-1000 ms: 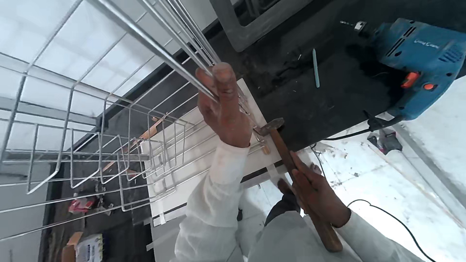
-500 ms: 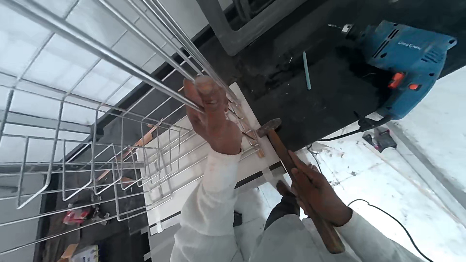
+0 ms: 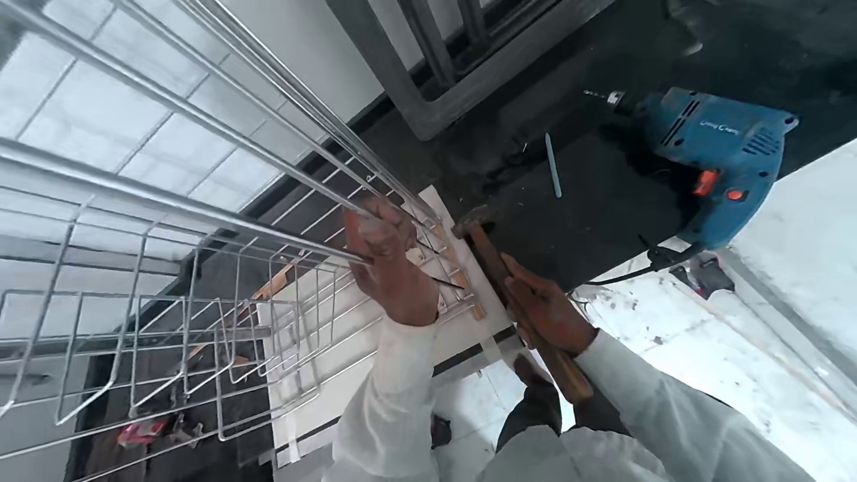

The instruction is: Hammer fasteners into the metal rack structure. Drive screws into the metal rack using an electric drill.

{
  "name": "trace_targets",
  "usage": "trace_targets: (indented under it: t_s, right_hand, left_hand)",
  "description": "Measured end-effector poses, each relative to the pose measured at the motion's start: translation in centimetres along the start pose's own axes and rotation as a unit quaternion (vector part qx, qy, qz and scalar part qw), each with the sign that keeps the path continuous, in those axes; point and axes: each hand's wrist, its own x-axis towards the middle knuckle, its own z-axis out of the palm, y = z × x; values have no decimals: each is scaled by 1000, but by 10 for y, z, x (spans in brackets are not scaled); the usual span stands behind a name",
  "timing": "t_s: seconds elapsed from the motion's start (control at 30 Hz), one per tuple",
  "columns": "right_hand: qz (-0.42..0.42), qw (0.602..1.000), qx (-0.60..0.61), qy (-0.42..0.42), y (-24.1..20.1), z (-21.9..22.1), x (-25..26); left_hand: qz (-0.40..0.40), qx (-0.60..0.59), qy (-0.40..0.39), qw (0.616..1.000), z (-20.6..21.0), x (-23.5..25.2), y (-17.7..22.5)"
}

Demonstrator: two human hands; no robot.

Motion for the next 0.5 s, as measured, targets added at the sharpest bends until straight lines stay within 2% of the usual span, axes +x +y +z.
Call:
trace_targets:
  t_s: [0.03, 0.07, 0.1, 0.17, 0.27, 0.37, 0.5]
  right_hand:
    - [1, 1000, -4, -5, -3, 1, 5]
    - [3, 1000, -7, -5, -5, 2, 8]
    - [4, 1000, -9, -4, -7, 4, 11]
    - [10, 1000, -27, -5, -7, 10, 14]
    - [14, 998, -64, -25, -10, 10, 15]
    - [10, 1000, -16, -11, -10, 5, 16]
    - [-2, 999, -26, -23, -3, 12, 13]
  left_hand:
    - [19, -3, -26, 999, 1, 1, 0]
    - [14, 5, -15, 1000, 14, 1, 7]
    - [-15, 24, 36, 999, 35, 2, 19]
    - [-50, 44, 81, 994, 54, 2, 31]
    - [-55, 52, 82, 994, 54, 0, 32]
    - [-55, 57, 75, 994, 53, 0, 32]
    - [-52, 52, 71, 995, 52, 0, 33]
